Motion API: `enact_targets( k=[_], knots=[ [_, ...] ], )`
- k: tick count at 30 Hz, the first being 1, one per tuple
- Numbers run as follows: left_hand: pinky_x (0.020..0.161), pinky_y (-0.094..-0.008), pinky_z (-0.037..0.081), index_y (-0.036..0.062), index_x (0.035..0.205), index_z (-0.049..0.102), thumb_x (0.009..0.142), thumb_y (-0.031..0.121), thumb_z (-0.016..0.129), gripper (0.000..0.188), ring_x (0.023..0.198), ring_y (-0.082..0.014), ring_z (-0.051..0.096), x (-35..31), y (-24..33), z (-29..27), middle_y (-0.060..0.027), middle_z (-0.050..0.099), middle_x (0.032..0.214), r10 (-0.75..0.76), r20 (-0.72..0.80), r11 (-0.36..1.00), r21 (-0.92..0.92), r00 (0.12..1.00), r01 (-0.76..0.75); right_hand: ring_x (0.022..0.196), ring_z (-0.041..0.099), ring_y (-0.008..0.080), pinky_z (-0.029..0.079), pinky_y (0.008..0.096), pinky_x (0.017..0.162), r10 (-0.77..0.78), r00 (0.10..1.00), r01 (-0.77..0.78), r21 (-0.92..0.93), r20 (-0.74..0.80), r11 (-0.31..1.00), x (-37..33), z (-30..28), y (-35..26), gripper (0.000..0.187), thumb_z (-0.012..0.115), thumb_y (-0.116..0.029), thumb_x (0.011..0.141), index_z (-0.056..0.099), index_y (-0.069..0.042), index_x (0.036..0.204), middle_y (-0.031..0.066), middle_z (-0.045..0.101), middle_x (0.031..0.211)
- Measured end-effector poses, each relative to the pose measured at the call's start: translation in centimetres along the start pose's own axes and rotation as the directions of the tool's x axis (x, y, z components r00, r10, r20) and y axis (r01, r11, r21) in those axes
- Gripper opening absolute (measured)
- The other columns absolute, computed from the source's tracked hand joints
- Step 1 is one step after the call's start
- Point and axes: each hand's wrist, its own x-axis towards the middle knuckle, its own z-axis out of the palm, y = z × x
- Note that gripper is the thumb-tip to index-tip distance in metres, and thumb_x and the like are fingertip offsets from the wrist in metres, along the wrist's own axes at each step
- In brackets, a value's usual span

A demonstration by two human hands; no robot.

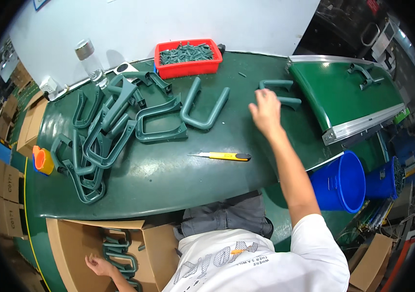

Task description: The recorder is using a small yellow tool to clean or deburr the edges of green plastic components on a workbench.

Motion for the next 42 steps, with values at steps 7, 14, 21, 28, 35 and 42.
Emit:
enact_targets(
  k=[7,14,21,28,35,42],
  knots=[
    [0.078,-0.0275,0.049,-0.0024,0.112,0.056,0.090,-0.003,0.049,0.023,0.083,-0.0177,0.060,-1.9,5.6,3.0,-0.0101,0.062,0.096,0.065,0.127,0.954,-0.298,0.990,-0.024,0.098,0.053,0.0325,0.037,0.0440,0.087,0.129,0.938,-0.109,-0.078,0.323,0.991,1.9,3.1,2.6,0.035,0.060,-0.020,0.085,0.059,-0.017,0.120,0.0159,0.058,0.100],
    [0.077,-0.0277,0.049,-0.0037,0.104,0.058,0.090,-0.004,0.048,0.018,0.084,-0.0166,0.061,-3.1,5.3,3.2,-0.0090,0.062,0.093,0.016,0.149,0.951,-0.306,0.989,0.031,0.090,0.053,0.0282,0.038,0.0425,0.082,-0.483,0.873,0.472,0.130,0.063,0.872,2.2,-0.9,-13.7,0.018,0.069,-0.022,0.075,0.067,-0.013,0.092,0.0118,0.056,0.091],
    [0.069,-0.0287,0.049,0.0018,0.085,0.064,0.082,-0.005,0.055,0.012,0.076,-0.0216,0.062,-3.5,6.6,0.2,-0.0107,0.063,0.083,0.204,0.032,0.975,-0.097,0.978,-0.201,0.102,0.054,0.0352,0.038,0.0476,0.089,-0.336,0.917,0.321,0.101,0.215,0.942,0.6,1.7,-14.4,0.028,0.077,-0.021,0.065,0.071,-0.005,0.087,0.0165,0.059,0.101],
    [0.060,-0.0291,0.048,0.0008,0.082,0.065,0.077,-0.008,0.058,0.012,0.071,-0.0209,0.062,-4.1,5.8,-0.6,-0.0114,0.064,0.082,0.103,0.012,0.984,-0.146,0.995,-0.100,0.108,0.048,0.0414,0.036,0.0495,0.092,-0.388,0.917,0.396,0.096,-0.094,0.913,5.6,0.2,-14.9,0.030,0.068,-0.014,0.078,0.062,0.002,0.102,0.0237,0.052,0.117],
    [0.061,-0.0290,0.049,0.0007,0.082,0.065,0.078,-0.007,0.058,0.011,0.069,-0.0210,0.062,-4.2,6.7,-0.3,-0.0111,0.065,0.083,0.087,0.079,0.976,-0.209,0.993,-0.068,0.118,0.043,0.0383,0.029,0.0490,0.102,-0.658,0.745,0.667,0.135,-0.110,0.733,10.9,-1.2,-28.8,0.034,0.073,-0.007,0.068,0.064,0.000,0.100,0.0200,0.050,0.120],
    [0.066,-0.0296,0.048,-0.0009,0.082,0.064,0.079,-0.006,0.057,0.010,0.075,-0.0225,0.061,-4.4,4.6,-0.5,-0.0122,0.064,0.083,0.074,0.125,0.972,-0.231,0.989,-0.044,0.124,0.041,0.0366,0.032,0.0520,0.100,-0.809,0.587,0.763,0.312,0.033,0.566,11.5,1.5,-33.1,0.038,0.070,-0.019,0.075,0.064,-0.015,0.112,0.0211,0.045,0.132]
  ],
)
